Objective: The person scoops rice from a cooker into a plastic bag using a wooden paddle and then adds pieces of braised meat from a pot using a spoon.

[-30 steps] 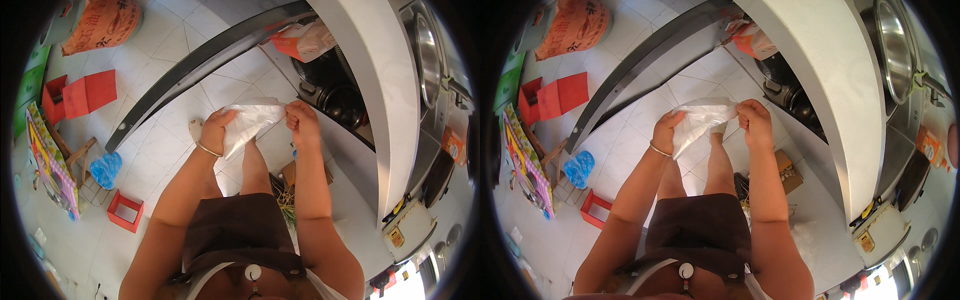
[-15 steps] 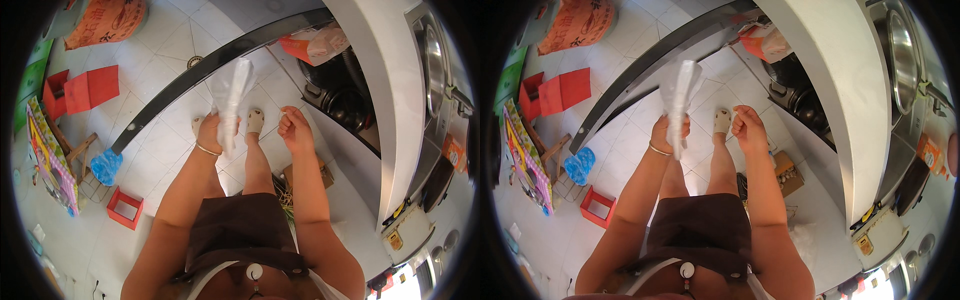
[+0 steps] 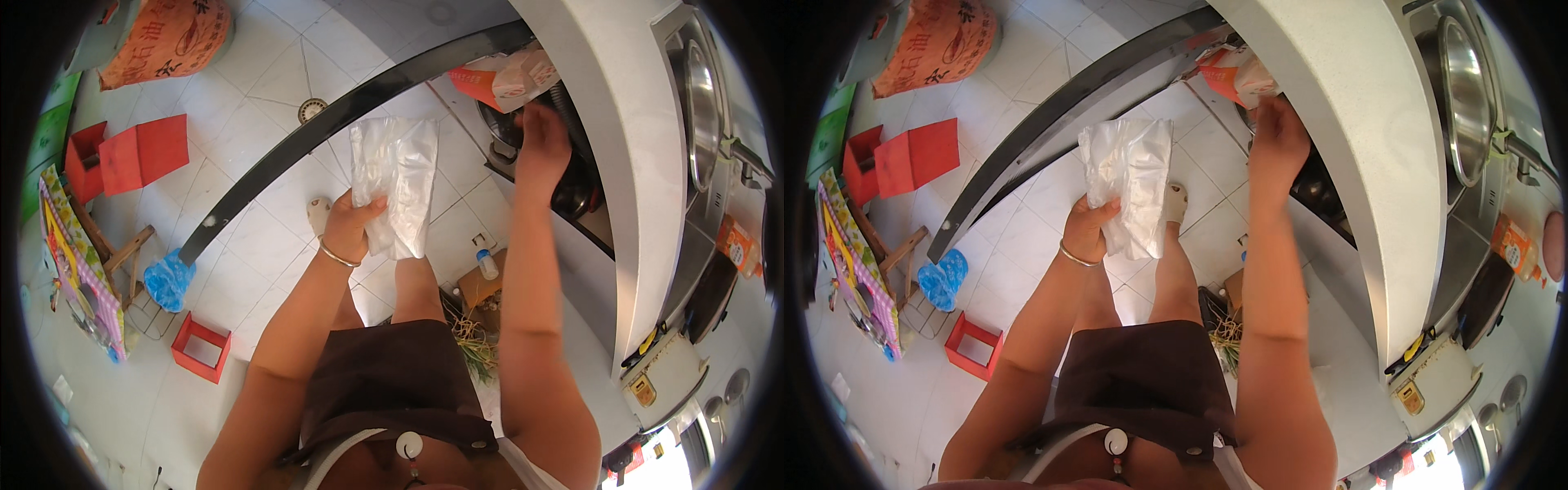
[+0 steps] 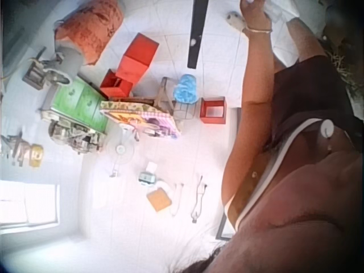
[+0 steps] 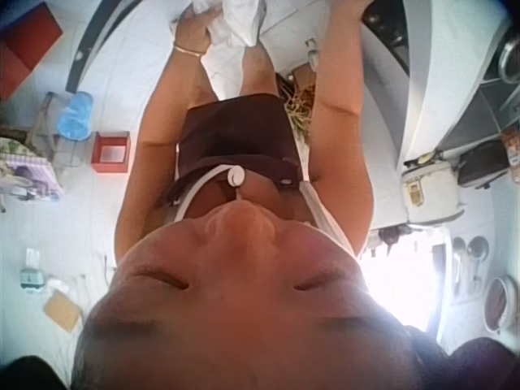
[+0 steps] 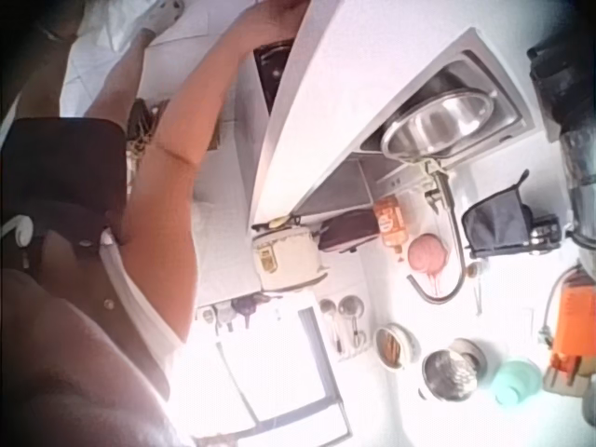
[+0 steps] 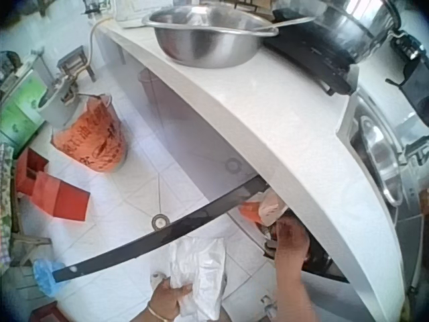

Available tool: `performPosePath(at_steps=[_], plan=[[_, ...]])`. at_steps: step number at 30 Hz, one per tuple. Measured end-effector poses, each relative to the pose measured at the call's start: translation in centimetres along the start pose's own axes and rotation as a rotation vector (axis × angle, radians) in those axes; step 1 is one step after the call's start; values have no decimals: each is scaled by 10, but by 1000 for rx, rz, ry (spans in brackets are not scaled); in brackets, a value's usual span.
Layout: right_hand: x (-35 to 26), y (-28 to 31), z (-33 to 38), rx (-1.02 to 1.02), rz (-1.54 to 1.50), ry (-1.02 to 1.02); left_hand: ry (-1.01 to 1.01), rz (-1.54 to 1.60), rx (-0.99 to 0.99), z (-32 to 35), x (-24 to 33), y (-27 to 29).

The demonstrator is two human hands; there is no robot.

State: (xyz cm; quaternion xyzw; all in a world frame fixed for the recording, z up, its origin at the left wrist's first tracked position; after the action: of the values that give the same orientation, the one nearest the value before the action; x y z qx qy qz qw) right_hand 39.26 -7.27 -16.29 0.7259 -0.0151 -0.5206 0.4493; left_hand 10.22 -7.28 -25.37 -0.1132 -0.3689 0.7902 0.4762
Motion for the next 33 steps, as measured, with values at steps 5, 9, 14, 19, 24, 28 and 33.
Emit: performPosePath(at_steps=[5, 9, 14, 19, 24, 28, 33], plan=[[46, -42, -91, -49, 663, 358, 59, 140, -31, -10, -11, -6], [20, -36, -77, 37, 816, 359, 98, 214, -73, -8, -11, -22], [-19, -39, 19, -331, 221, 119, 150, 216, -135, -8, -14, -22], [-21, -58, 108, -416, -113, -175, 182, 268, -109, -2, -18, -31], [43, -57, 120, -374, -753, -852, 77, 265, -16, -14, 3, -10], [34, -59, 119, -370, -958, -902, -72, -38, 28, -24, 20, 5], [42, -63, 124, -381, -1023, -923, -400, -453, 78, -13, 37, -16]])
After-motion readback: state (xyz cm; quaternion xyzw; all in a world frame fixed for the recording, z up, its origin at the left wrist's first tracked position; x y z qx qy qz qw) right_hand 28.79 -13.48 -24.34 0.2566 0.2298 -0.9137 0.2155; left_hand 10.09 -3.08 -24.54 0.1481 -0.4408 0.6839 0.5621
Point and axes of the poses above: each hand's wrist, its own z-axis away from the middle knuckle, its own y-axis out of the back of the hand, x = y × z, the point moved 7 cm from there along -z, towards the middle knuckle, and after that the axes turned 13 degrees about z, right-handed, at the moved point
